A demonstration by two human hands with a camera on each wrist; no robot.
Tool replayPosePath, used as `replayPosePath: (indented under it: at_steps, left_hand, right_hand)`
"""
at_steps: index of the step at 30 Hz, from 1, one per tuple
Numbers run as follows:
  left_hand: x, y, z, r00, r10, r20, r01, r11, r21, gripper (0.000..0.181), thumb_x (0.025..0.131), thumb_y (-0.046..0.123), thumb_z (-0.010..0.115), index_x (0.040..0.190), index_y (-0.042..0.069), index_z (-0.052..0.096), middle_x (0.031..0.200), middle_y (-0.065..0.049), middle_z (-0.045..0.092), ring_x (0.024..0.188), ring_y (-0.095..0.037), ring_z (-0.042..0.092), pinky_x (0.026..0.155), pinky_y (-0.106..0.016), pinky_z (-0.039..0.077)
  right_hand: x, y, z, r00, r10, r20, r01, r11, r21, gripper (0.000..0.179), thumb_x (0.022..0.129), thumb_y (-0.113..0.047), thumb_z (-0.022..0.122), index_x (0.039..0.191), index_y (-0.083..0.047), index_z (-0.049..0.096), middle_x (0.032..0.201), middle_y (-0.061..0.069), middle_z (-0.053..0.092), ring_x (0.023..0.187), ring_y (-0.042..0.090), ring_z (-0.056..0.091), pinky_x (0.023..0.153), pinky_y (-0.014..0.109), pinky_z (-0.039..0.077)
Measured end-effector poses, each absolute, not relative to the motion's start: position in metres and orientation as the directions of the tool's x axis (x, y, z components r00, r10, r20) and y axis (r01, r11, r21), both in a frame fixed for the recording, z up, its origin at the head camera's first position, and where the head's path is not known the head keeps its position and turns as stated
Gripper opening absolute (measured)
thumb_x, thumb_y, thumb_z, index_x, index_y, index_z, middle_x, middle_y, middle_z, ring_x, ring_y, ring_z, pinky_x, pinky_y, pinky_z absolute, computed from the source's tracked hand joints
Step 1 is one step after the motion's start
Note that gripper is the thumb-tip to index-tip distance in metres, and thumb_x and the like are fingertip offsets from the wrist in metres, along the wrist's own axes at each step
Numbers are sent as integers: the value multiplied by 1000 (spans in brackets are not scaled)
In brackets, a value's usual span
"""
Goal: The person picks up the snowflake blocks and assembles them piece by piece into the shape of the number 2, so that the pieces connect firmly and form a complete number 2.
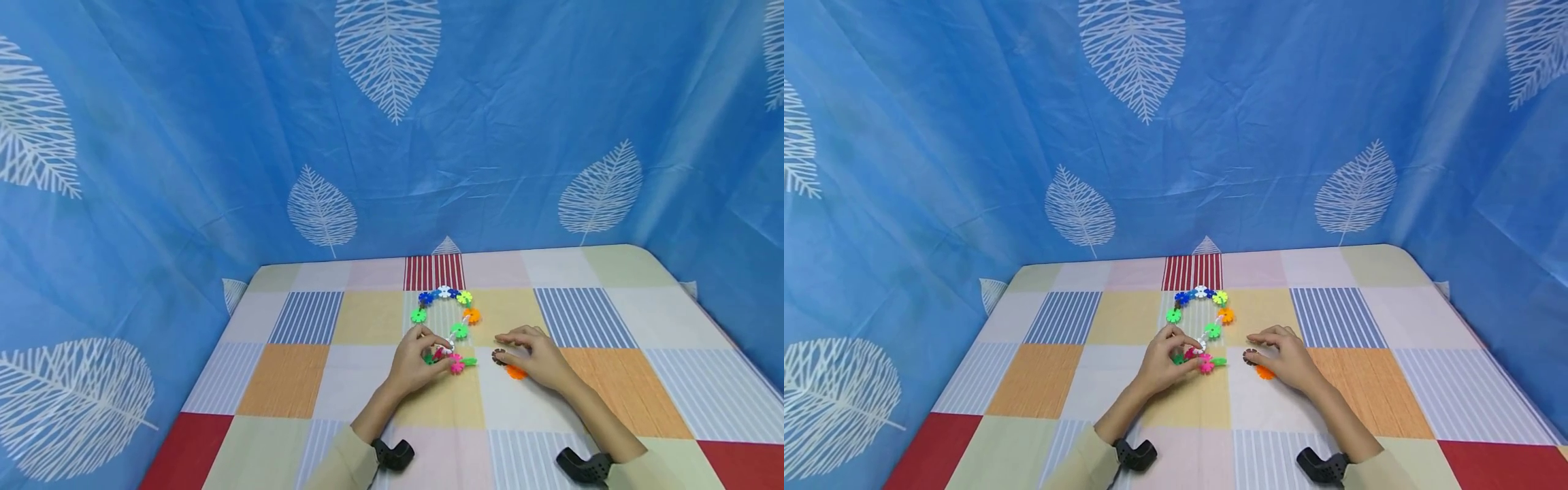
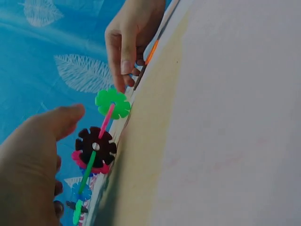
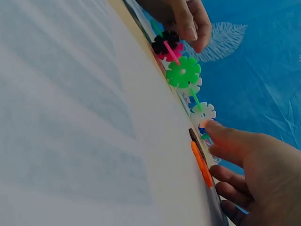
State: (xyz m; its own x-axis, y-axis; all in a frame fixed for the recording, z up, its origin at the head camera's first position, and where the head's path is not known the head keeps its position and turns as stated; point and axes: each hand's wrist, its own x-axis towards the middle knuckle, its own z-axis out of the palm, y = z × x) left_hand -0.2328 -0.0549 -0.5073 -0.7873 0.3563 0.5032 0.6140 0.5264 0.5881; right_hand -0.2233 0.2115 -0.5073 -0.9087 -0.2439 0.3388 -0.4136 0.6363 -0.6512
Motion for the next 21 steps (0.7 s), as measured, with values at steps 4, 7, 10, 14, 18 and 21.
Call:
replayPosePath:
  at_steps: [4, 7, 10, 14, 18, 21]
  left_hand:
    - [-230, -44, -503, -712, 424, 560, 693, 555, 460, 19, 73, 31, 78, 89, 20, 74, 84, 4, 48, 78, -10, 44, 67, -21, 35]
    - [-228, -37, -502, -670, 466, 578, 722, 591, 361, 19, 76, 33, 75, 90, 21, 74, 84, 5, 50, 77, -9, 44, 66, -20, 32]
    - [-228, -33, -503, -668, 479, 570, 714, 629, 308, 17, 76, 35, 74, 88, 23, 75, 83, 8, 49, 74, -7, 42, 64, -19, 29]
    - [-228, -30, -504, -681, 471, 560, 702, 639, 316, 13, 76, 34, 75, 82, 22, 76, 78, 10, 47, 71, -5, 40, 63, -18, 29]
    - [-229, -28, -505, -690, 450, 568, 701, 611, 368, 12, 75, 31, 76, 79, 19, 76, 75, 9, 45, 70, -5, 41, 64, -18, 31]
    - [-229, -27, -505, -693, 440, 572, 703, 590, 398, 12, 75, 28, 77, 78, 17, 76, 73, 9, 45, 70, -6, 41, 65, -19, 33]
  right_hand:
    - [-224, 213, -507, -909, -284, 305, -416, 663, -622, 27, 73, -29, 79, 94, -15, 72, 90, -6, 56, 84, 15, 50, 70, 34, 43]
    - [-224, 210, -506, -920, -273, 283, -393, 655, -645, 24, 71, -24, 80, 89, -14, 69, 80, -8, 55, 72, 10, 49, 62, 27, 43]
    - [-222, 204, -501, -942, -239, 237, -334, 577, -746, 21, 73, -19, 79, 87, -11, 65, 73, -6, 58, 62, 8, 50, 53, 22, 43]
    - [-219, 192, -495, -962, -227, 154, -237, 406, -883, 17, 79, -13, 73, 92, -5, 65, 76, 3, 64, 61, 13, 59, 50, 24, 49]
    - [-216, 183, -494, -966, -247, 76, -151, 299, -942, 21, 83, -9, 68, 99, 4, 65, 77, 12, 66, 59, 18, 62, 50, 28, 52]
    - [-215, 178, -496, -967, -251, 48, -112, 247, -963, 21, 85, -5, 65, 101, 8, 63, 74, 18, 65, 56, 20, 62, 50, 31, 52]
